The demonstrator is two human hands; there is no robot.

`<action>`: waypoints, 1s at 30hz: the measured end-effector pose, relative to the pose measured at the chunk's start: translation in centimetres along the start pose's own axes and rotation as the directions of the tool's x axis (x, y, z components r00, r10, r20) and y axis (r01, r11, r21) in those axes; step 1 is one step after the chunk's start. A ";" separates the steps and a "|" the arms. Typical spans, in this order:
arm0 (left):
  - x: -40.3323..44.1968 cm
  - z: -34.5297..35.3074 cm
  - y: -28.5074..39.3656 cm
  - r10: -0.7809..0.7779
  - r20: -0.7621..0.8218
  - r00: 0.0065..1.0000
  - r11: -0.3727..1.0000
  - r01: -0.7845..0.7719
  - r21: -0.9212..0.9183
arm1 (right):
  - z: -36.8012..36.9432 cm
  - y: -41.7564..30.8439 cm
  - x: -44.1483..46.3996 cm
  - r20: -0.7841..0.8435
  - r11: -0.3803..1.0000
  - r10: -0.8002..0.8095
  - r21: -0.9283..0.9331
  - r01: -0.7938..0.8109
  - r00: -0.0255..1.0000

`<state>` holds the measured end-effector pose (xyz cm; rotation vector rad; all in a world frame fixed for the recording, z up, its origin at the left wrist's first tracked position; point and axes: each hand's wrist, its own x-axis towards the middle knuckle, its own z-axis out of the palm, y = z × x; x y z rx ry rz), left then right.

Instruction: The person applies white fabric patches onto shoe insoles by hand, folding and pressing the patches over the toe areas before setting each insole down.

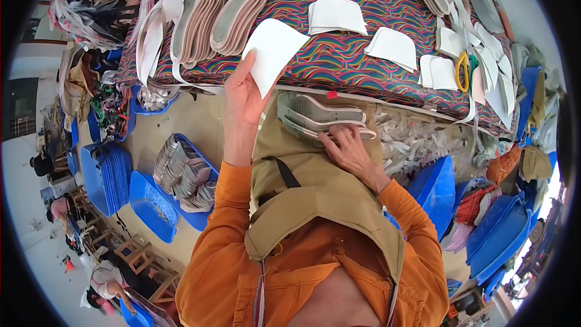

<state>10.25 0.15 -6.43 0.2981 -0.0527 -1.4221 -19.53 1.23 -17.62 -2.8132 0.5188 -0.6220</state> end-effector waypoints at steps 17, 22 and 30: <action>0.1 -0.3 -0.8 0.134 -0.106 0.985 0.976 -0.112 0.188 | -1.5 0.2 1.7 0.148 0.930 0.173 0.302 -0.211 0.974; 0.0 -0.8 -0.7 0.149 -0.127 0.981 0.968 -0.119 0.219 | -0.6 -1.0 1.1 0.160 0.927 0.219 0.272 -0.257 0.962; -0.1 -0.8 -1.2 0.144 -0.114 0.983 0.963 -0.112 0.246 | -1.0 0.1 4.4 0.247 0.719 0.501 0.415 -0.558 0.830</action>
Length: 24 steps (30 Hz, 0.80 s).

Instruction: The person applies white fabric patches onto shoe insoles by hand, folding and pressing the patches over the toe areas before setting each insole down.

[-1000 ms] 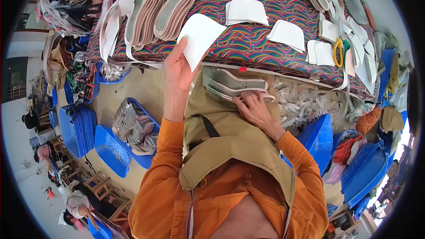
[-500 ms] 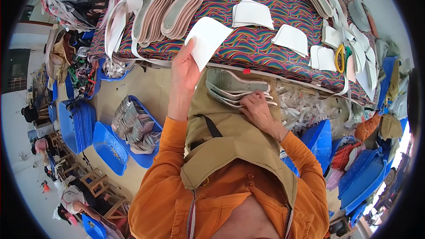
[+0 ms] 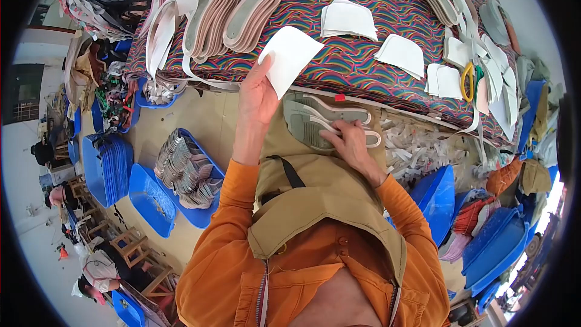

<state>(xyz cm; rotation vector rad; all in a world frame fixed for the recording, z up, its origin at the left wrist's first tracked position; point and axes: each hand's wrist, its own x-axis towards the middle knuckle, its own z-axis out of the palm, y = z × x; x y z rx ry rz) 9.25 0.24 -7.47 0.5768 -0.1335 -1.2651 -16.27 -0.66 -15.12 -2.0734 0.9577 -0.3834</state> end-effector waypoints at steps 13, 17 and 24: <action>-0.5 0.0 0.1 0.013 0.020 1.000 1.000 -0.013 -0.019 | 0.6 0.8 0.3 0.223 0.957 0.112 0.238 -0.166 0.968; -0.9 0.3 0.5 0.029 0.034 0.999 0.999 -0.028 -0.018 | 2.1 2.0 1.1 0.336 0.848 0.251 0.375 -0.373 0.908; -1.3 -0.8 1.0 0.049 -0.038 0.998 0.998 -0.051 -0.033 | -0.4 -2.4 -1.3 0.222 0.979 0.080 0.166 -0.119 0.972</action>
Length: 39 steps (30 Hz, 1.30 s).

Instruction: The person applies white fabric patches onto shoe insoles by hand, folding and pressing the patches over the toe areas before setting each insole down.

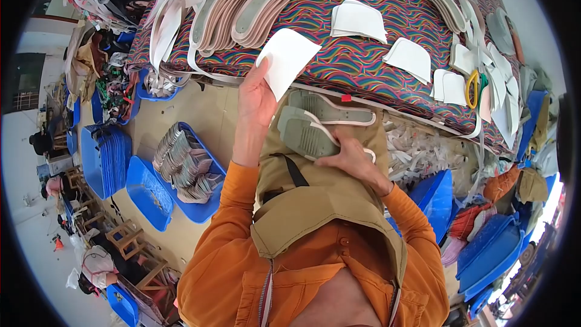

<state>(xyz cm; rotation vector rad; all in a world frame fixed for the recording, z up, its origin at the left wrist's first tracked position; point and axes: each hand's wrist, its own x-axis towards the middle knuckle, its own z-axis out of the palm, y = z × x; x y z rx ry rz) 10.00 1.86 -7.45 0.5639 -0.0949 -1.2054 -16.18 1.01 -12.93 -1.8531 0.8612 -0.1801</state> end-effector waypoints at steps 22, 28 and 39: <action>-2.5 5.2 -4.2 -0.093 0.044 0.995 0.963 0.078 0.260 | -3.8 -5.6 0.2 -0.478 0.862 -0.033 0.431 0.267 0.878; -3.2 5.8 -4.7 -0.115 0.029 0.993 0.969 0.105 0.223 | -3.7 -5.7 0.9 -0.499 0.807 -0.048 0.492 0.328 0.865; -3.5 5.9 -5.0 -0.118 0.033 0.992 0.969 0.108 0.222 | -3.3 -5.6 1.1 -0.489 0.786 -0.030 0.528 0.323 0.872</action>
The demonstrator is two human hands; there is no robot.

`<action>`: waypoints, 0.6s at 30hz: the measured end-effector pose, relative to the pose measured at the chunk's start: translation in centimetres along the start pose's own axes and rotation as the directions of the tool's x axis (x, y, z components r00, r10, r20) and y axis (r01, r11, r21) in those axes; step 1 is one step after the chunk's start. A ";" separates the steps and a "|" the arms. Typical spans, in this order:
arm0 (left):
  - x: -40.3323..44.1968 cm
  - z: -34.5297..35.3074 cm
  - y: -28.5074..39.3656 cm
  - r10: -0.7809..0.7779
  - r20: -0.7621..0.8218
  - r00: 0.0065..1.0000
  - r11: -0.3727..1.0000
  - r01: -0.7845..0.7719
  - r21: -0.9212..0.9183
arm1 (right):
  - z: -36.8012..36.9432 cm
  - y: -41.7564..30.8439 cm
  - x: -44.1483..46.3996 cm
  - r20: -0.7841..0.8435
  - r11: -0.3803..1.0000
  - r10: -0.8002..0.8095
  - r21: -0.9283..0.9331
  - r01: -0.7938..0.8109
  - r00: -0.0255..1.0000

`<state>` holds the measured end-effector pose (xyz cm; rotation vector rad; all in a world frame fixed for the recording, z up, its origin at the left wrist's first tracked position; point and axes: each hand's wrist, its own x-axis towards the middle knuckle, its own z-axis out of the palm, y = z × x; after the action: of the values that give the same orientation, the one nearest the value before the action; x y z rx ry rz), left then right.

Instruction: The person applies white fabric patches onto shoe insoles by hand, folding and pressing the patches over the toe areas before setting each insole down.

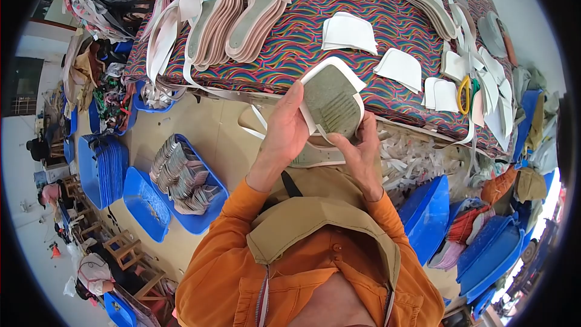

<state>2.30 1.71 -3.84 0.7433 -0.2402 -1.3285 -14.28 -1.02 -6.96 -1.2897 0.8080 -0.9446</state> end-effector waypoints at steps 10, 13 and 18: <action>-0.3 -0.8 -0.1 -0.044 0.149 0.988 0.996 0.055 -0.067 | -0.3 0.2 1.2 -0.030 0.981 0.044 0.190 -0.037 0.999; -0.6 -1.0 0.0 -0.067 0.237 0.969 0.995 0.048 0.087 | -0.5 -0.2 2.1 -0.052 0.969 -0.058 0.236 0.069 0.997; -2.6 0.0 -2.5 0.009 0.305 0.952 0.873 -0.156 0.461 | 0.6 -1.5 3.9 -0.063 0.856 -0.019 0.515 0.049 0.998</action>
<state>-0.31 3.96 -4.69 0.9355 -0.8611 -1.3052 -12.33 -4.40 -5.28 -0.8100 0.5196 -1.1372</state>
